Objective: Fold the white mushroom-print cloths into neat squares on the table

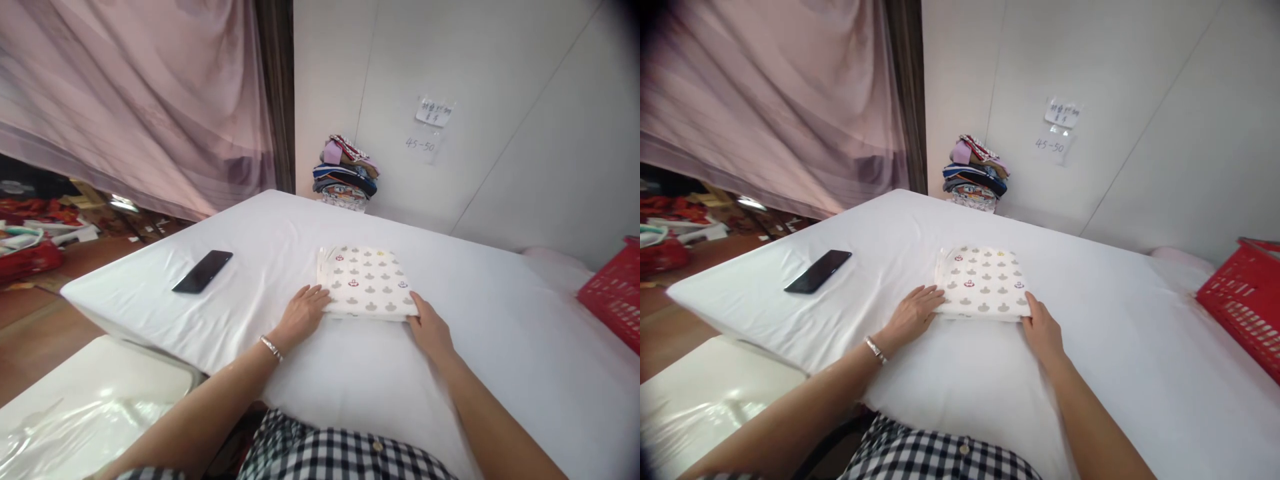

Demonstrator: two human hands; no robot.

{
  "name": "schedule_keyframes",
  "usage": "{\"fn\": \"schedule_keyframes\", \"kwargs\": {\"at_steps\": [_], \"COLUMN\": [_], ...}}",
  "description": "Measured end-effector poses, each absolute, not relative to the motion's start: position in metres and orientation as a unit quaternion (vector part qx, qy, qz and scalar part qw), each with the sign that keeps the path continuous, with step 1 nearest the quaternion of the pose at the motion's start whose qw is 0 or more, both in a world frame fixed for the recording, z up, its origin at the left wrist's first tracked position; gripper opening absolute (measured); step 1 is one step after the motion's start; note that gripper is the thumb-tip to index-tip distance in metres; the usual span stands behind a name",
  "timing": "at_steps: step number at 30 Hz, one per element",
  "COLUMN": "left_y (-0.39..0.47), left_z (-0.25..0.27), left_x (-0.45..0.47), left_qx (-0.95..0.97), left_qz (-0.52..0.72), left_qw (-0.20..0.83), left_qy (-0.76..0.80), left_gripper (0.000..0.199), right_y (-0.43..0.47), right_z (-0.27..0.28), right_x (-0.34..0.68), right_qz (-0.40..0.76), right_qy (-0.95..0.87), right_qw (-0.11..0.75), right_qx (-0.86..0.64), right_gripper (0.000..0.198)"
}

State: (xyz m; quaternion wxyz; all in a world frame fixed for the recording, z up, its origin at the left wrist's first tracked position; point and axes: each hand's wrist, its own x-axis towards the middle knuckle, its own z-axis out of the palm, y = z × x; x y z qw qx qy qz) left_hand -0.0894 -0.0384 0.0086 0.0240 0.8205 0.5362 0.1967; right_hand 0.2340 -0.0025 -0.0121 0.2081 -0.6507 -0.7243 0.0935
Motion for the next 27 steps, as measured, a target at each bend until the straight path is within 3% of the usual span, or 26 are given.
{"fn": "schedule_keyframes", "kwargs": {"at_steps": [7,12,17,19,24,27], "left_y": [-0.047,-0.027,0.033,0.055,0.08,0.08], "left_z": [0.016,0.047,0.057,0.054,0.031,0.016], "left_x": [-0.091,-0.089,-0.083,-0.08,-0.072,-0.069], "left_qx": [0.804,0.725,0.659,0.647,0.624,0.618], "left_qz": [0.227,0.275,0.277,0.275,0.224,0.213], "left_qw": [0.074,0.177,0.163,0.136,0.1,0.081], "left_qy": [0.544,0.606,0.68,0.699,0.742,0.752], "left_gripper": [0.041,0.033,0.032,0.031,0.034,0.028], "right_y": [0.002,0.017,0.05,0.07,0.11,0.114], "right_z": [-0.011,0.022,0.06,0.057,0.013,-0.005], "right_x": [0.245,0.241,0.193,0.177,0.17,0.174], "right_qz": [0.167,0.246,0.239,0.207,0.15,0.153], "right_qy": [-0.725,-0.723,-0.742,-0.763,-0.783,-0.783], "right_qw": [0.207,0.29,0.323,0.3,0.137,0.129], "right_qx": [-0.635,-0.577,-0.537,-0.533,-0.588,-0.589], "right_gripper": [0.057,0.054,0.047,0.05,0.057,0.057]}}
